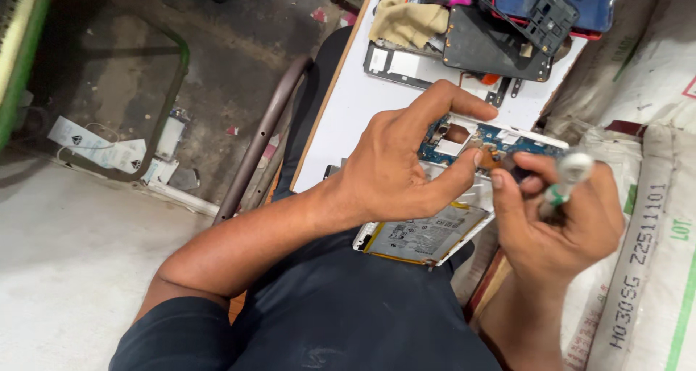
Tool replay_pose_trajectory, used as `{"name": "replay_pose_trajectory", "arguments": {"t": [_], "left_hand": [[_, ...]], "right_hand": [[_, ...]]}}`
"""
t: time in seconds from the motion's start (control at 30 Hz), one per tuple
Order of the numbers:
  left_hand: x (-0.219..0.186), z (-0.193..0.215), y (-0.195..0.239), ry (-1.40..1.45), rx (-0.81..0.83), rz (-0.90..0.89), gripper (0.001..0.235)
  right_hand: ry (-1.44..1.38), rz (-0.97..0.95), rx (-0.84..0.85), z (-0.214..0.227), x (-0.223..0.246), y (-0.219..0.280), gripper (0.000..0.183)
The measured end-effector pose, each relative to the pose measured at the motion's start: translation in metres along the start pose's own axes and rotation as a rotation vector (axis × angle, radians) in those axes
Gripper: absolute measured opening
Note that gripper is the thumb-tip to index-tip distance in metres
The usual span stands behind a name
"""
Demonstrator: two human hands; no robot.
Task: The person uses a screwdriver to pry open a smartphone back cover and then uses a toothbrush to clean the internal components of a white smartphone. The person handles multiple disassembled phone parts on a cluttered workbench.
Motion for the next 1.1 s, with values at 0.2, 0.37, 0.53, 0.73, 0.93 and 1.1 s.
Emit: {"name": "replay_pose_trajectory", "arguments": {"t": [0.2,0.37,0.53,0.73,0.93,1.1], "left_hand": [[0.002,0.002,0.001,-0.034,0.01,0.099,0.033],[0.009,0.003,0.005,-0.056,-0.018,-0.036,0.029],[0.011,0.001,0.007,-0.058,-0.027,-0.047,0.03],[0.009,0.0,0.003,-0.057,-0.018,-0.083,0.029],[0.006,0.001,0.001,-0.081,0.038,-0.078,0.029],[0.0,0.004,-0.001,-0.072,0.053,-0.062,0.043]], "right_hand": [[0.093,0.052,-0.018,-0.011,0.001,-0.002,0.014],[0.196,0.228,-0.032,-0.013,-0.013,0.002,0.016],[0.206,0.291,-0.014,-0.013,-0.023,-0.002,0.015],[0.226,0.269,0.051,-0.003,-0.025,-0.008,0.015],[0.165,0.253,0.065,-0.002,-0.028,-0.01,0.013],[0.204,0.279,0.09,0.002,-0.027,-0.011,0.012]]}}
Point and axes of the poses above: each hand's wrist, its own y-axis away from the middle knuckle, its own z-axis out of the back of the hand, x = y × z, the point moved 1 cm from there along -y, towards the middle knuckle, and after that the axes turned 2 degrees about z, right-handed, at the moved point
